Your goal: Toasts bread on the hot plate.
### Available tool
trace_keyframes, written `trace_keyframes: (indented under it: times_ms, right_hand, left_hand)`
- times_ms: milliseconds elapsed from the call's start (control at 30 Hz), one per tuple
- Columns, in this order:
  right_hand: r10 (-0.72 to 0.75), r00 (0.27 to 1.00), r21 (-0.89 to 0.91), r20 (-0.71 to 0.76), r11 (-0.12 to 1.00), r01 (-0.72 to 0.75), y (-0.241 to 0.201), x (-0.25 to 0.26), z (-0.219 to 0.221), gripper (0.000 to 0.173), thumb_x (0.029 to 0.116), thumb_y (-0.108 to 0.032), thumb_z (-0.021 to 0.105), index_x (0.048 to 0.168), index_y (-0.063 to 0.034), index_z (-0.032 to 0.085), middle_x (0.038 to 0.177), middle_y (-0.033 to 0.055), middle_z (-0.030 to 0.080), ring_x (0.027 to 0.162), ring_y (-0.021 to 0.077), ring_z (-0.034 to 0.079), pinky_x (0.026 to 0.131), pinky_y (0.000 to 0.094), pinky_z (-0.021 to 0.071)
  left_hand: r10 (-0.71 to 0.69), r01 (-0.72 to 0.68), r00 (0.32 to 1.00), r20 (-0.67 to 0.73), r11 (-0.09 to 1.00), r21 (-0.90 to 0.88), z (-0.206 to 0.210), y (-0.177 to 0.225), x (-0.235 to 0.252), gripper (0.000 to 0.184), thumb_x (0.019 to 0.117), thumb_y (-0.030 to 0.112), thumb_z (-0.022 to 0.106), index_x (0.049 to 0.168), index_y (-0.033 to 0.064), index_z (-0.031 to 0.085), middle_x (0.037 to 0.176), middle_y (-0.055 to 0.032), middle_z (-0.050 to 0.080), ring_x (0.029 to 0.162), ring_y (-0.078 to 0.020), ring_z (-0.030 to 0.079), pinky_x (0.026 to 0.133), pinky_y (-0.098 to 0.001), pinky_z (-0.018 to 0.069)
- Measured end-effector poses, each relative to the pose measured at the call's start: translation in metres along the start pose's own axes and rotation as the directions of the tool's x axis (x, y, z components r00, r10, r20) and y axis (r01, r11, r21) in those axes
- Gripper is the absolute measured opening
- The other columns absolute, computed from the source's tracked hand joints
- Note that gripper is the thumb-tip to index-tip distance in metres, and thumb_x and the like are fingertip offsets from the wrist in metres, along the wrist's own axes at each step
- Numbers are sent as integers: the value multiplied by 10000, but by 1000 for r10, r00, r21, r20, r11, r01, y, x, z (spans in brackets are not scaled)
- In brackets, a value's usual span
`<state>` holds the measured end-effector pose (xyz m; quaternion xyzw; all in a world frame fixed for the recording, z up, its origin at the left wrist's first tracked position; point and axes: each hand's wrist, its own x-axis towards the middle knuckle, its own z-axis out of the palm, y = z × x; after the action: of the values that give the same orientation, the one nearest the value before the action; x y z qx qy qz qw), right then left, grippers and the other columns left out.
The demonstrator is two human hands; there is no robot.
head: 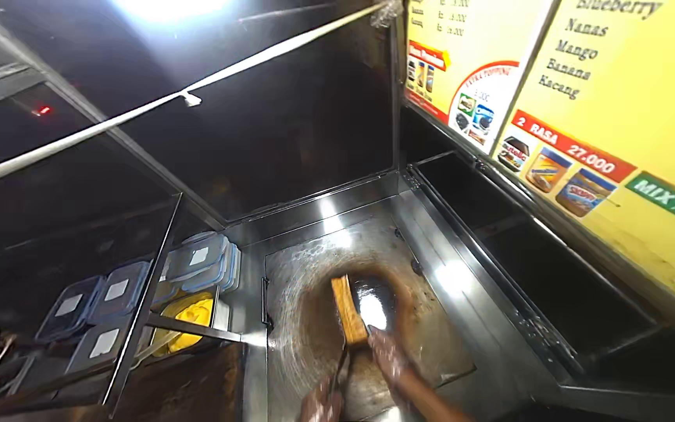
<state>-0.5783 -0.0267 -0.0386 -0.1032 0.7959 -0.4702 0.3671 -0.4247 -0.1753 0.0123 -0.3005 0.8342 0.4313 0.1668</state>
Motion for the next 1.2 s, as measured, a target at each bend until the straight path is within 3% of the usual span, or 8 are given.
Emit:
trace_keyframes:
  times_ms: [100, 167, 267, 433, 533, 767, 1000, 1200]
  right_hand:
    - [7, 1000, -46, -26, 999, -8, -30, 68, -35, 437, 1094, -220, 419, 1484, -51, 522, 1267, 215, 670, 1114, 308, 669, 1024, 479, 511]
    - [91, 996, -7, -22, 996, -92, -50, 86, -54, 418, 1096, -231, 435, 1471, -82, 540, 1117, 170, 685, 900, 246, 655, 853, 424, 544]
    - [196, 980, 223, -33, 957, -184, -60, 96, -76, 391, 1105, -274, 439, 1453, -131, 546, 779, 35, 556, 534, 111, 443, 496, 292, 407]
    - [234, 969, 412, 84, 877, -248, -57, 120, -73, 297, 1095, -302, 461, 1291, -121, 591, 657, -6, 493, 430, 71, 370, 396, 238, 333]
    - [130, 989, 446, 66, 883, -146, -53, 104, -68, 345, 1079, -277, 494, 1387, -153, 587, 684, -7, 523, 439, 65, 385, 392, 232, 337]
    - [-141, 984, 310, -113, 936, 170, -12, -4, -47, 449, 1058, -165, 466, 1490, -56, 519, 755, 27, 634, 511, 97, 497, 455, 279, 435]
    - [-141, 955, 252, -260, 945, 208, 18, -25, -26, 420, 1049, -109, 481, 1456, -35, 559, 962, 99, 714, 633, 87, 569, 583, 274, 505]
    - [15, 979, 120, -201, 993, 9, 48, -13, -10, 415, 1070, -132, 491, 1475, -60, 548, 1107, 183, 716, 820, 220, 676, 796, 402, 568]
  left_hand:
    - [5, 0, 998, 66, 997, -79, -44, 12, 85, 422, 1003, 185, 583, 1408, 67, 583, 1247, -170, 676, 1119, -281, 660, 1004, -483, 519]
    - [-48, 66, 993, 110, 985, -161, -75, 19, 101, 422, 1007, 177, 564, 1423, 100, 564, 1104, -130, 688, 887, -223, 670, 805, -429, 564]
    - [-101, 138, 986, 137, 943, -301, -101, 22, 106, 387, 1021, 175, 530, 1402, 108, 540, 822, -75, 639, 562, -163, 579, 496, -324, 499]
    - [-45, 133, 967, 251, 928, -347, -104, 18, 128, 469, 990, 162, 562, 1456, 169, 519, 787, -66, 618, 498, -150, 531, 437, -295, 454]
    - [82, -4, 974, 212, 938, -347, -103, 17, 109, 456, 954, 125, 583, 1409, 124, 558, 776, -56, 632, 509, -146, 550, 460, -309, 481]
    - [142, -151, 988, -52, 950, -273, -42, -1, -27, 463, 924, 74, 603, 1381, 4, 603, 946, -159, 722, 749, -219, 673, 743, -440, 566]
    - [77, -105, 990, -116, 957, -269, -8, -25, -60, 440, 948, 119, 597, 1378, 22, 611, 939, -162, 726, 740, -239, 679, 725, -464, 565]
    - [-65, 50, 997, -46, 961, -271, 13, -46, -37, 420, 941, 98, 613, 1359, 73, 638, 1058, -158, 737, 889, -245, 711, 852, -472, 567]
